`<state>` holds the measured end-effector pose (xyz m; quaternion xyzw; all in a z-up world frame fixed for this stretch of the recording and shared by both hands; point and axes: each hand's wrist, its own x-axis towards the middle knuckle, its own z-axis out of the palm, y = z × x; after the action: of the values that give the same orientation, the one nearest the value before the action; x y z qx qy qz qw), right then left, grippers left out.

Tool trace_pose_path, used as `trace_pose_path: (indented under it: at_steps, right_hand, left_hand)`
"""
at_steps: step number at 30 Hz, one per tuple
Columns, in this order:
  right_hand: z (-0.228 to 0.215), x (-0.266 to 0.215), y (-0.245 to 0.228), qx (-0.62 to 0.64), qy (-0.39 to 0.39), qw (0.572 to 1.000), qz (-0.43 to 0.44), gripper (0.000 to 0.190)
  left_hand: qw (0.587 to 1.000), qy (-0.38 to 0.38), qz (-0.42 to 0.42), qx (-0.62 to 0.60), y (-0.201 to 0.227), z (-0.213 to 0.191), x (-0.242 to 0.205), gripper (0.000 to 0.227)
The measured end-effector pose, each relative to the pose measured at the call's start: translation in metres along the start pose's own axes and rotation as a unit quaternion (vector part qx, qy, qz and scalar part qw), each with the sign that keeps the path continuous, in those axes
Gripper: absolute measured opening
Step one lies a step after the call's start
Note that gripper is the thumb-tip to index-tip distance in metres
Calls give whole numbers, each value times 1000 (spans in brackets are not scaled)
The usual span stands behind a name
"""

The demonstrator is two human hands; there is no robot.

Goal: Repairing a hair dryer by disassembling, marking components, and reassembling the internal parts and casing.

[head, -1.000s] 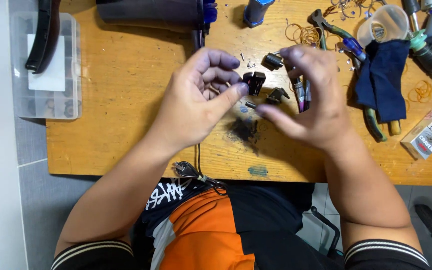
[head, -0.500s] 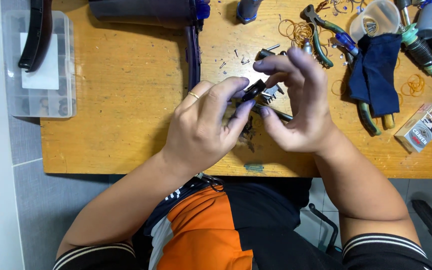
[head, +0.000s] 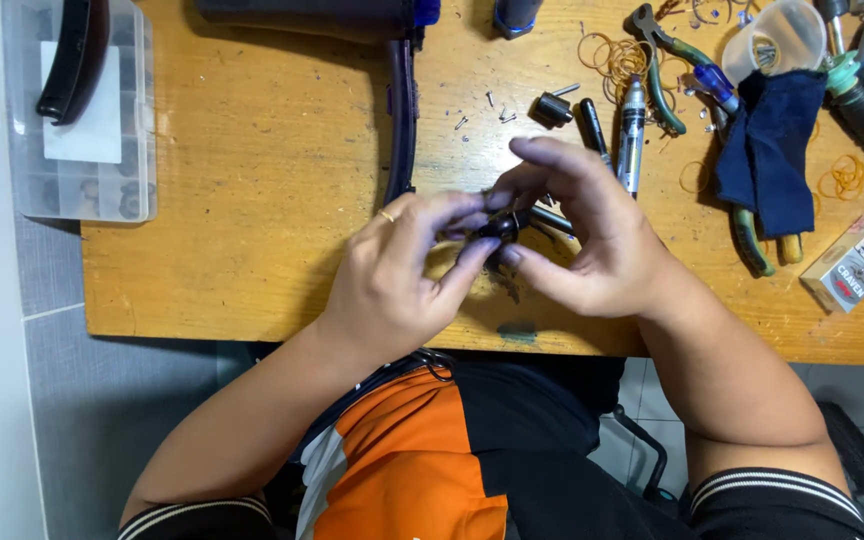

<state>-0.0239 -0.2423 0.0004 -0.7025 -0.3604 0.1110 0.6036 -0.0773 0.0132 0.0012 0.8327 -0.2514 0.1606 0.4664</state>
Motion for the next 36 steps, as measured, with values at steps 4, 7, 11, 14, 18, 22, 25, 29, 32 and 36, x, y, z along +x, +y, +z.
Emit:
trace_pose_path:
  at_steps: [4, 7, 11, 14, 18, 22, 25, 29, 32, 36]
  right_hand:
    - [2, 5, -7, 49, -48, 995, 72, 75]
    - [4, 10, -8, 123, -81, 977, 156, 78]
    - [5, 12, -2, 106, -89, 976, 171, 68]
    - [5, 11, 3, 114, -81, 973, 183, 67]
    - [3, 8, 5, 175, -61, 969, 163, 71]
    - [2, 6, 5, 170, -45, 972, 158, 67]
    - [1, 4, 5, 211, -18, 965, 153, 68]
    - [-4, 1, 11, 189, 14, 973, 129, 68]
    - [-5, 3, 17, 171, 50, 974, 138, 74]
    - [-6, 5, 17, 154, 63, 976, 139, 75]
  left_hand:
    - [992, 8, 98, 77, -10, -3, -14, 44]
    - [991, 11, 109, 70, -9, -12, -12, 31]
    - [994, 17, 100, 38, -19, -13, -16, 37]
    - [994, 17, 105, 36, -23, -14, -16, 41]
    - [994, 8, 104, 30, -20, -16, -13, 38]
    - [993, 13, 109, 34, -18, -16, -10, 35]
    - [994, -24, 99, 41, -30, -6, -21, 66]
    - [958, -139, -235, 93, -33, -43, 17, 69]
    - [902, -187, -386, 50, -58, -57, 43, 82]
    - [816, -204, -511, -177, -75, -54, 60, 93]
